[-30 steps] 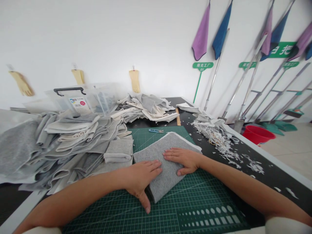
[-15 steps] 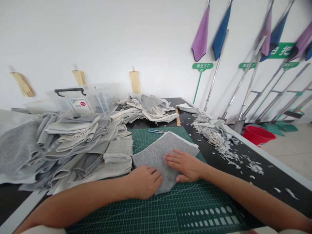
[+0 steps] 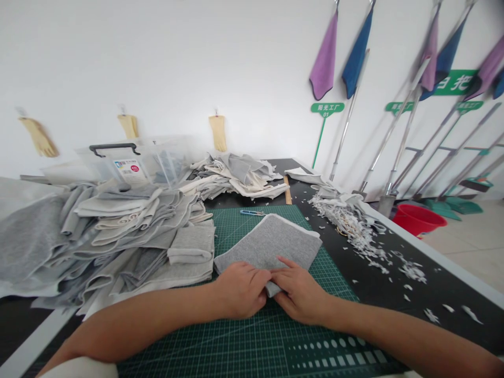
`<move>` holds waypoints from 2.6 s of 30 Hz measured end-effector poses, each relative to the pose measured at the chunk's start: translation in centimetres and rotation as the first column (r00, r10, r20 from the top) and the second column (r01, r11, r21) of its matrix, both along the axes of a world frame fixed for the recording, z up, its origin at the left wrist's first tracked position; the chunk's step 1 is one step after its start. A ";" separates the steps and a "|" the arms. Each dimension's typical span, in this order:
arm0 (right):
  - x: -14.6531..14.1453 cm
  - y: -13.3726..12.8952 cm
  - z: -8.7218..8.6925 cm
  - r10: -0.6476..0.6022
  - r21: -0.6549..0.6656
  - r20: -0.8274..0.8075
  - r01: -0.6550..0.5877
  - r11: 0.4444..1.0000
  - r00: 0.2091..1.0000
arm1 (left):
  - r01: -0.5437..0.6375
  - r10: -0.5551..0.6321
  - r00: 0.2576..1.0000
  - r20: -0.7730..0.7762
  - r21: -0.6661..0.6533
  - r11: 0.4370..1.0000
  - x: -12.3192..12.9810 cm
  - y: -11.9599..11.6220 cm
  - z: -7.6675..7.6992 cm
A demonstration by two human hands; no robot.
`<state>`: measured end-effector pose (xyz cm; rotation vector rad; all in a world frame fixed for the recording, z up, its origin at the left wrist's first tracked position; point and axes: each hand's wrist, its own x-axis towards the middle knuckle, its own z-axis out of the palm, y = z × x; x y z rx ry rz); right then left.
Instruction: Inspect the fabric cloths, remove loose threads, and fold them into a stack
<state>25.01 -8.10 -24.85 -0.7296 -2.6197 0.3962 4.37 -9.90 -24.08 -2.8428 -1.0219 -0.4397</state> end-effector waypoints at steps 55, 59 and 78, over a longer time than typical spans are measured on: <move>9.7 14.4 -2.8 -0.835 -0.049 0.010 0.835 0.549 0.550 | -0.490 0.699 0.597 0.393 -0.512 0.706 5.1 20.1 -2.8; 9.9 14.5 -2.9 -0.850 -0.024 0.100 0.855 0.518 0.518 | -0.499 0.714 0.585 0.384 -0.524 0.691 5.4 20.6 -3.3; 9.5 13.2 -2.0 -0.885 -0.004 0.270 0.919 0.393 0.380 | -0.243 0.299 0.908 0.295 -0.211 0.947 5.9 15.9 -0.2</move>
